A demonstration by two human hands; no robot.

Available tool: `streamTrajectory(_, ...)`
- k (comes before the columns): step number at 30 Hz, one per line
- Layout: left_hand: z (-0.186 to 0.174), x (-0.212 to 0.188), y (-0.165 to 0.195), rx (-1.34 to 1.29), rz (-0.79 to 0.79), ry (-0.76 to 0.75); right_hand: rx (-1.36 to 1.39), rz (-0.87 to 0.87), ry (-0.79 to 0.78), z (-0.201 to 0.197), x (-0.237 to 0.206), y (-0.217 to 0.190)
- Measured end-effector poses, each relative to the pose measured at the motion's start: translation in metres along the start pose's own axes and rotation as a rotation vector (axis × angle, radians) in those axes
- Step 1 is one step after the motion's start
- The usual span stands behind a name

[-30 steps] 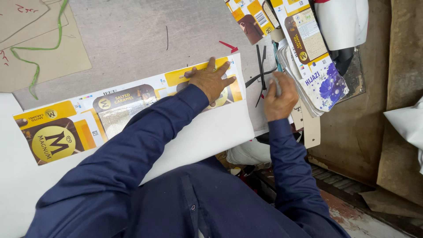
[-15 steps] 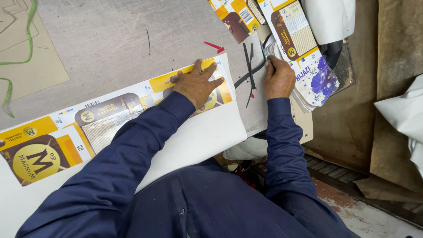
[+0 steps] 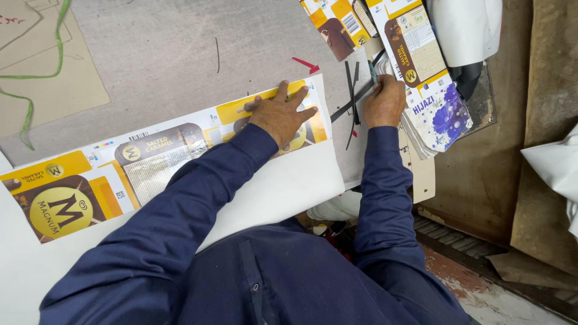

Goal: The person uses a cardboard template and a pen to trace and cut a piece of white fabric. They then fold the cut fabric and handle several pre-cut black fabric pieces, stacking them on the table.

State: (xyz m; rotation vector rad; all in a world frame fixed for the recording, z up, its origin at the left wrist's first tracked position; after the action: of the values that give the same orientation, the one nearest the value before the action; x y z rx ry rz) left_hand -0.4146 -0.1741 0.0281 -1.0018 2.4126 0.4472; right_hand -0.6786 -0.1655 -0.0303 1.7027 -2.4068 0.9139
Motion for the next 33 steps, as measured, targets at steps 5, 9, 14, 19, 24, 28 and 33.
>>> streamTrajectory(5,-0.002,-0.001,0.000,0.003,0.000,0.073,0.130,0.036,0.212,-0.027,-0.019,0.019)
streamTrajectory(9,0.001,0.002,0.000,-0.023,0.000,0.000,0.741,0.291,-0.009,-0.047,-0.036,0.010)
streamTrajectory(14,0.005,0.011,0.002,-0.029,0.016,0.070,0.791,0.199,-0.365,-0.027,-0.054,-0.056)
streamTrajectory(19,0.011,0.017,0.001,-0.026,-0.002,0.104,0.354,-0.297,-0.327,-0.014,-0.035,-0.100)
streamTrajectory(24,0.011,0.016,0.000,-0.026,-0.016,0.059,0.344,-0.277,-0.350,-0.001,-0.022,-0.109)
streamTrajectory(28,0.007,0.015,0.000,-0.004,-0.008,0.086,0.356,-0.276,-0.351,0.004,-0.018,-0.112)
streamTrajectory(33,0.008,0.013,0.001,-0.023,-0.013,0.050,0.277,-0.236,-0.437,-0.004,-0.023,-0.110)
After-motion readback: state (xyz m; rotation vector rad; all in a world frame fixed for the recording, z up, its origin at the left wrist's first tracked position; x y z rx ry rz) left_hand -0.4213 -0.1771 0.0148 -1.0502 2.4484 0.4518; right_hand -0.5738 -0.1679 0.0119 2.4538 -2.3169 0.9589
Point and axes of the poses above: each hand's wrist, its own x-axis towards the middle knuckle, its own z-axis out of the palm, y = z × x, the point moved 3 cm from there along x, towards the middle knuckle, and after that the axes turned 4 degrees about x, right-handed, at the moved point
